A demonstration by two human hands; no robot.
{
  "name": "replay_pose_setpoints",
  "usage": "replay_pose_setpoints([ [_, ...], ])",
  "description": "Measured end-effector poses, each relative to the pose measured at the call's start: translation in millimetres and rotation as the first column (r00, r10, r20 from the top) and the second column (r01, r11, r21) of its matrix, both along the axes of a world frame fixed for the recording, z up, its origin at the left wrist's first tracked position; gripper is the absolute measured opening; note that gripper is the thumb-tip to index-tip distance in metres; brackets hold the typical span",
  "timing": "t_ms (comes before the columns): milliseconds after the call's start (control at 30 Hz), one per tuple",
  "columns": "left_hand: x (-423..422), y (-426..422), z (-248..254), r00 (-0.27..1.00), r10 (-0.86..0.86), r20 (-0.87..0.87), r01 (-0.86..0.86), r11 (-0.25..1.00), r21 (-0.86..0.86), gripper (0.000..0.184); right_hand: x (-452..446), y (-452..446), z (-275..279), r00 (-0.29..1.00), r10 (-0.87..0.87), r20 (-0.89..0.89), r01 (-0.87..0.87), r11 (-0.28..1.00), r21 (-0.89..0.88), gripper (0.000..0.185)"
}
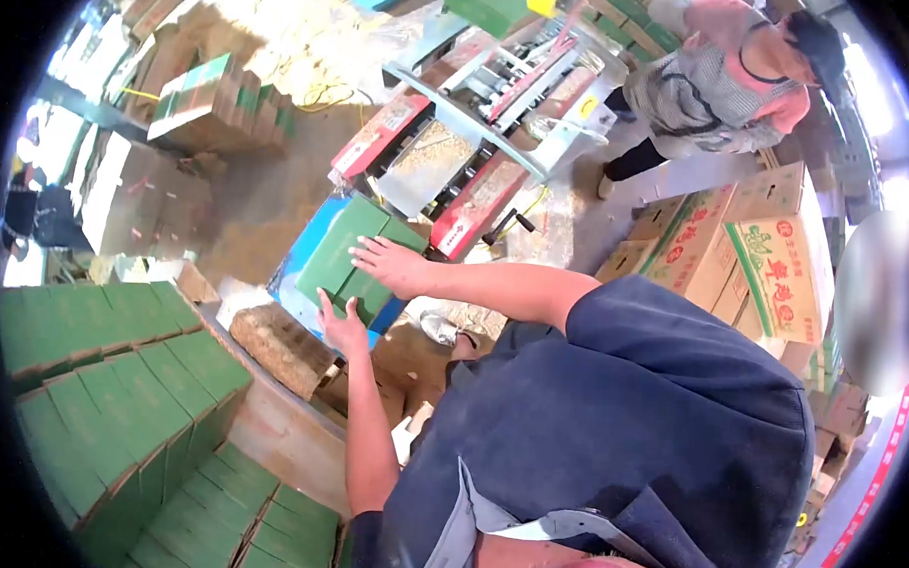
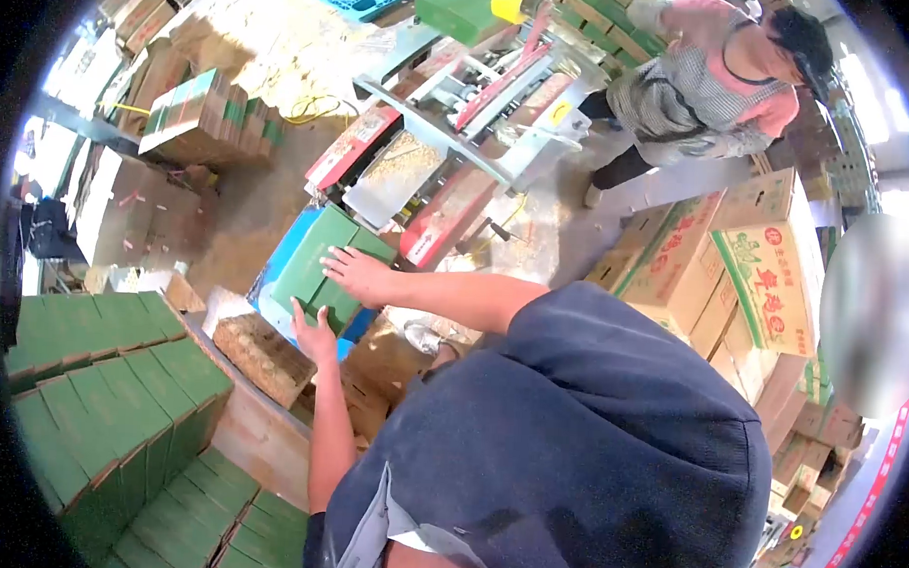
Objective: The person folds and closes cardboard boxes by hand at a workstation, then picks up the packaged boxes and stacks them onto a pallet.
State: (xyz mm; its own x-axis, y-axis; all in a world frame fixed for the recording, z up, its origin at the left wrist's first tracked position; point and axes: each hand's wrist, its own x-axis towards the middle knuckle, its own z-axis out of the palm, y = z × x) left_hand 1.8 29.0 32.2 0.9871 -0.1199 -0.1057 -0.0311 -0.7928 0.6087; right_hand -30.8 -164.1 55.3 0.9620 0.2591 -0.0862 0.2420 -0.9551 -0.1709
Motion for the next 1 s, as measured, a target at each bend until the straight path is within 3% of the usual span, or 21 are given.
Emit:
replay_pose_setpoints([
  [67,9,-5,0,1.000,0.000,0.014,0.000,1.000,0.012,0.069,-4,-6,-8,0.999,-0.028,0.018,0.026,0.994,0.102,0.067],
  [167,19,-3,2,1.000,-0.031,-0.005,0.031,0.999,0.010,0.067,-8,-9,-11,0.998,-0.024,0.066,0.018,0.995,0.096,0.056],
  [367,21,-13,-4,1.000,-0.003,0.013,0.002,1.000,0.028,0.065,22,-30,-22,0.989,0.108,0.105,-0.112,0.993,0.033,0.047],
  [433,23,-13,-21,0.991,-0.009,0.137,0.000,0.998,0.069,0.063,19,-31,-26,0.978,0.106,0.178,-0.123,0.989,0.084,0.046],
  [500,25,-19,-12,0.992,-0.035,0.120,0.041,0.998,-0.047,0.064,17,-26,-24,0.964,0.109,0.243,-0.136,0.986,0.096,0.045],
  [567,17,-51,-3,0.996,-0.057,0.067,0.061,0.997,-0.051,0.064,-12,-19,-13,0.977,-0.110,0.180,0.129,0.987,-0.097,0.045],
  [600,20,-74,6,0.997,-0.058,0.054,0.060,0.998,-0.027,0.064,-23,-30,4,0.995,0.010,0.104,0.001,0.994,-0.107,0.039],
  [633,19,-91,4,0.994,-0.064,0.092,0.063,0.998,0.012,0.062,-21,-39,0,0.975,0.142,-0.168,-0.112,0.978,0.177,0.036],
  [667,18,-100,2,0.996,-0.052,0.076,0.055,0.998,-0.040,0.062,-34,-43,-4,0.978,0.194,-0.075,-0.168,0.950,0.262,0.043],
  [700,21,-101,-12,0.985,-0.101,0.137,0.122,0.980,-0.158,0.062,-41,-43,-27,0.980,0.191,-0.054,-0.168,0.944,0.283,0.049],
  [733,26,-103,-23,0.983,-0.130,0.133,0.154,0.969,-0.195,0.061,-57,-56,-10,0.985,0.161,-0.066,-0.136,0.950,0.282,0.047],
  [767,30,-112,-26,0.994,-0.108,0.017,0.109,0.983,-0.150,0.060,-69,-70,1,0.997,0.066,-0.042,-0.043,0.909,0.414,0.036],
  [833,32,-132,-35,0.983,-0.152,0.106,0.165,0.978,-0.126,0.060,-79,-96,19,0.964,-0.081,-0.253,0.207,0.829,0.520,0.019],
  [867,30,-148,-26,0.989,-0.137,0.055,0.141,0.986,-0.090,0.059,-88,-116,43,0.951,-0.128,-0.283,0.270,0.790,0.550,0.018],
  [900,35,-153,-35,0.987,-0.122,-0.104,0.083,0.942,-0.324,0.058,-90,-132,51,0.934,-0.103,-0.343,0.286,0.792,0.539,0.018],
  [933,33,-166,-16,0.971,-0.168,-0.168,0.076,0.890,-0.449,0.060,-87,-144,57,0.915,-0.075,-0.397,0.290,0.805,0.517,0.018],
  [967,23,-172,4,0.940,-0.149,-0.308,-0.014,0.882,-0.471,0.064,-85,-156,63,0.920,-0.095,-0.379,0.294,0.808,0.511,0.018],
  [1000,31,-164,-23,0.953,-0.171,-0.249,0.044,0.893,-0.448,0.066,-84,-162,66,0.869,-0.029,-0.494,0.322,0.791,0.520,0.019],
])
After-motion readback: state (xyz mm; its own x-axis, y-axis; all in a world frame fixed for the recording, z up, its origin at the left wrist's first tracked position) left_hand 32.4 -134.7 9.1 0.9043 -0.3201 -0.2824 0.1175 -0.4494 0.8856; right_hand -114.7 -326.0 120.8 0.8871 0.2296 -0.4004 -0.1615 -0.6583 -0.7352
